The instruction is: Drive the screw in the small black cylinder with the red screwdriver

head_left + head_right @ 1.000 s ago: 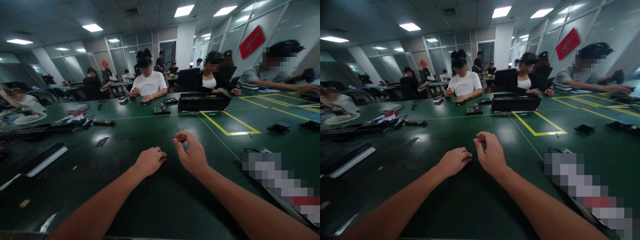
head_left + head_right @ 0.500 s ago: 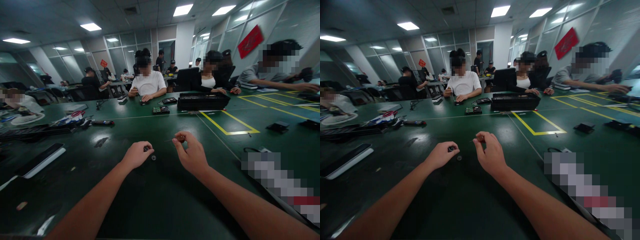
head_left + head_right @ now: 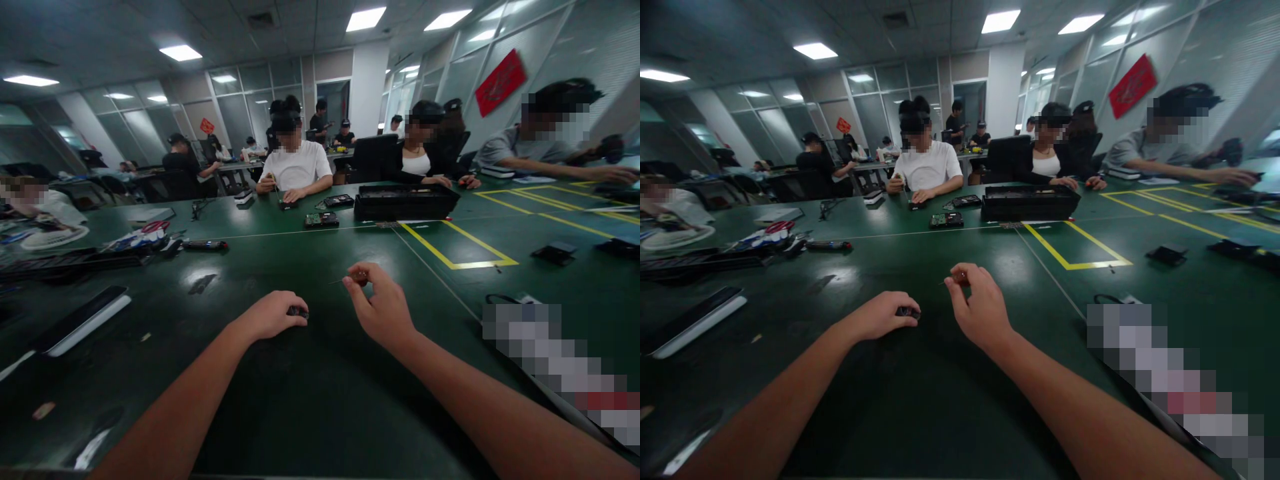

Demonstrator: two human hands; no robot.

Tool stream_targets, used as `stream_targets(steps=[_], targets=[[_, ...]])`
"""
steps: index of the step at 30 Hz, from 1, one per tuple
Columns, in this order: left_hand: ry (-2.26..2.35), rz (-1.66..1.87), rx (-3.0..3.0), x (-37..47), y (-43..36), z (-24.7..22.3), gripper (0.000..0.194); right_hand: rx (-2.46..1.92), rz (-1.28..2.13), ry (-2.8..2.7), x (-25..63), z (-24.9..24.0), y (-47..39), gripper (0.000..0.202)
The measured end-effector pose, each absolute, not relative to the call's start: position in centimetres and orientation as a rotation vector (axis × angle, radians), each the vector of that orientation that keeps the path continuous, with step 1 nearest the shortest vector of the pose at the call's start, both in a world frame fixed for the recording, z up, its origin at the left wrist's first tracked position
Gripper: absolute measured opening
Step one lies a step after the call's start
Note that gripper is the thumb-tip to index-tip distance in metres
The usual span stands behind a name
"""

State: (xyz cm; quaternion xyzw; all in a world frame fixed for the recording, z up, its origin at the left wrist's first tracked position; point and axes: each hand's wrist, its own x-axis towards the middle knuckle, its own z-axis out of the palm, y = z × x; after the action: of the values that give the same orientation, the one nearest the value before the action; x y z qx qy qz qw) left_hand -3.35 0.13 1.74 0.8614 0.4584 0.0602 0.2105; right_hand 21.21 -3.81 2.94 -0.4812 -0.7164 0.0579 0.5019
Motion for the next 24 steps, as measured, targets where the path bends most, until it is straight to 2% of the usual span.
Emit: stream_targets(steps=[5, 8, 12, 16, 20, 24], targets=[[1.338, 0.388, 2.228, -3.3, -0.1, 2.8, 0.029, -1.173, 0.153, -1.748, 21.3, 2.8, -3.9, 0.013], [1.356, 0.677, 1.971, -4.0, 0.1, 3.7, 0.029, -1.163, 0.152, -1.754, 21.3, 2.9, -3.9, 0.013], [1.348, 1.051, 1.528, -6.0, 0.1, 5.2, 0.02, -1.173, 0.171, -1.751, 21.3, 3.0, -3.9, 0.013], [1.332, 1.315, 1.196, -9.2, -0.5, 6.5, 0.028, -1.177, 0.18, -1.751, 21.3, 3.0, -3.9, 0.013], [1.387, 1.493, 0.964, -13.3, -2.0, 7.5, 0.011, -1.172, 0.175, -1.76, 21.3, 3.0, -3.9, 0.013], [1.557, 1.583, 0.764, -17.4, -4.2, 8.3, 0.011, -1.176, 0.172, -1.753, 21.3, 2.9, -3.7, 0.013]])
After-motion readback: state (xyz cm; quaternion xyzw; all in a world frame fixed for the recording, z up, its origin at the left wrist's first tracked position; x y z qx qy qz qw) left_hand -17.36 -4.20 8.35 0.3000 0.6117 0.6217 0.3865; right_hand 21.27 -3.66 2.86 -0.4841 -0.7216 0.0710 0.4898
